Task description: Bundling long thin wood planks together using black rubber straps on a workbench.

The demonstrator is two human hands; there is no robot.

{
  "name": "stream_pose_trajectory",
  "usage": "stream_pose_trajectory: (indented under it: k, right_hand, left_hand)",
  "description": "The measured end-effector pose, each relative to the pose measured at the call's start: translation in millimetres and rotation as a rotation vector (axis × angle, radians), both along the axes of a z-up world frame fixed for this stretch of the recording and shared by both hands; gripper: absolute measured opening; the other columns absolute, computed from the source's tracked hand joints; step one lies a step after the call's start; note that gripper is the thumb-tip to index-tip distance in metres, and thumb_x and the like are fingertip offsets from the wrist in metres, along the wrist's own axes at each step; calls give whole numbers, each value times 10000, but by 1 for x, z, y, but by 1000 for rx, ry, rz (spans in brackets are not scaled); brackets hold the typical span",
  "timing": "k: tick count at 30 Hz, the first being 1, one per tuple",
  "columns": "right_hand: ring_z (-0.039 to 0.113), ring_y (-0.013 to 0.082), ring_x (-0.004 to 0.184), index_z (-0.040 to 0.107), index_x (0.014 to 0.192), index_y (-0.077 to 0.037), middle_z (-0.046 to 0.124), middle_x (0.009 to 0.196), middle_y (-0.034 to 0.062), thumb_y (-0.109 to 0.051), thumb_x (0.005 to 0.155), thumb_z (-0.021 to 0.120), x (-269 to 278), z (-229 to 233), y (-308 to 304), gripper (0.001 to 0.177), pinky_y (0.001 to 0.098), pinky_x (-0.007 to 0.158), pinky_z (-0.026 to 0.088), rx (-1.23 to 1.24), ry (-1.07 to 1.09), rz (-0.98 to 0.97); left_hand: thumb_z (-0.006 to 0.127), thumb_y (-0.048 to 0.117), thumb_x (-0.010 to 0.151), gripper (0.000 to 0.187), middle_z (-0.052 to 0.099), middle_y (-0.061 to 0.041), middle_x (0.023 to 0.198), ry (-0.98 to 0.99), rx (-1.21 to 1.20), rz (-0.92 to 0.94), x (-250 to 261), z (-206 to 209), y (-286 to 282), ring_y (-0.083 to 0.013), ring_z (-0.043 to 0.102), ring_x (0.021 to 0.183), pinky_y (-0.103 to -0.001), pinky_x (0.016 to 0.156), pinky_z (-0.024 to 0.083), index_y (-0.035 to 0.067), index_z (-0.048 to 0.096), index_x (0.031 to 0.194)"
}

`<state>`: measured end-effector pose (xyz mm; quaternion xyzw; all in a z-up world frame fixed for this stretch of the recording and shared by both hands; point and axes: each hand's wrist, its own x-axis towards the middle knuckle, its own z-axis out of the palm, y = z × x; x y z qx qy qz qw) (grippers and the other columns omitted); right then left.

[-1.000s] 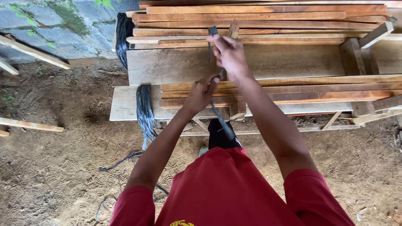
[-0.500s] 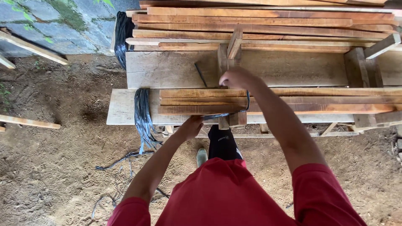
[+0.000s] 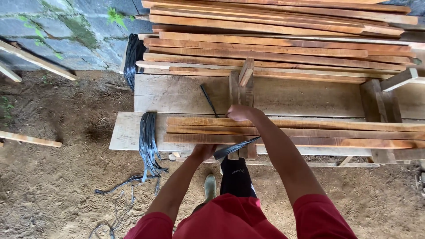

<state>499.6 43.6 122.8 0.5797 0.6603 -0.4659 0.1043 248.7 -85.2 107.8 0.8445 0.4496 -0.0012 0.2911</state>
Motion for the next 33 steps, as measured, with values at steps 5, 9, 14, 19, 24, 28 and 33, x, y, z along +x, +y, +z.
stream_pose_trajectory:
  k: [5,9,14,19,24,28,33]
  right_hand:
    - [606,472,1252,645,1362,29,638,1358,294,-306,999,405,-13,40,-5,549,565,1087,466,-78,-99,53]
    - [552,527,1304,626,1392,40,604,1409,320,-348,965,398,-21,80,-15,620,585,1136,422,-65,-90,43]
    - [562,499,1313,652,1365,35,611,1416,300,-374,981,380,-15,57,-14,624,572,1144,422,-50,-98,23]
    - [666,390,848,756,1092,-2,738,1009,252,-320,989,361,-8,32,-9,517,539,950,501,-29,-39,-32]
    - [630,450,821,738,1083,39,715,950,258,-293,1029,343,6,-11,0,518,589,927,470,-31,60,-66]
    - [493,237,551,668,790,-79,594,654,103,-297,1024,349,-4,29,-17,451,496,776,483,-28,8,-80]
    - [732,364,888,768,1096,-10,753,1020,194,-209,997,532,-11,38,-15,325,514,884,543,77,-87,-36]
  left_hand:
    - [481,384,1029,399,731,-228,1173,-29,124,23,18,-109,4,-409,683,1162,-578,1066,520,112,713,1207]
    - [468,342,1052,383,708,-251,1221,-75,224,-43,26,-118,9,-409,656,1215,-608,1156,430,86,704,1213]
    - [414,363,1071,431,674,-271,1269,-63,150,-92,31,-114,8,-416,606,1279,-622,1189,360,88,691,1254]
    - [409,380,1081,463,675,-252,1285,-84,66,-46,30,-103,6,-394,613,1281,-571,1215,354,70,672,1303]
    - [476,305,1048,365,698,-259,1203,-175,129,-55,31,-104,7,-426,642,1201,-585,1102,436,68,671,1246]
    - [516,260,1029,308,712,-263,1153,-238,155,-60,39,-106,-4,-445,659,1153,-593,1034,485,67,671,1212]
    - [539,195,1008,220,713,-177,1074,-275,315,-71,29,-90,-27,-420,671,1083,-550,878,547,96,608,1192]
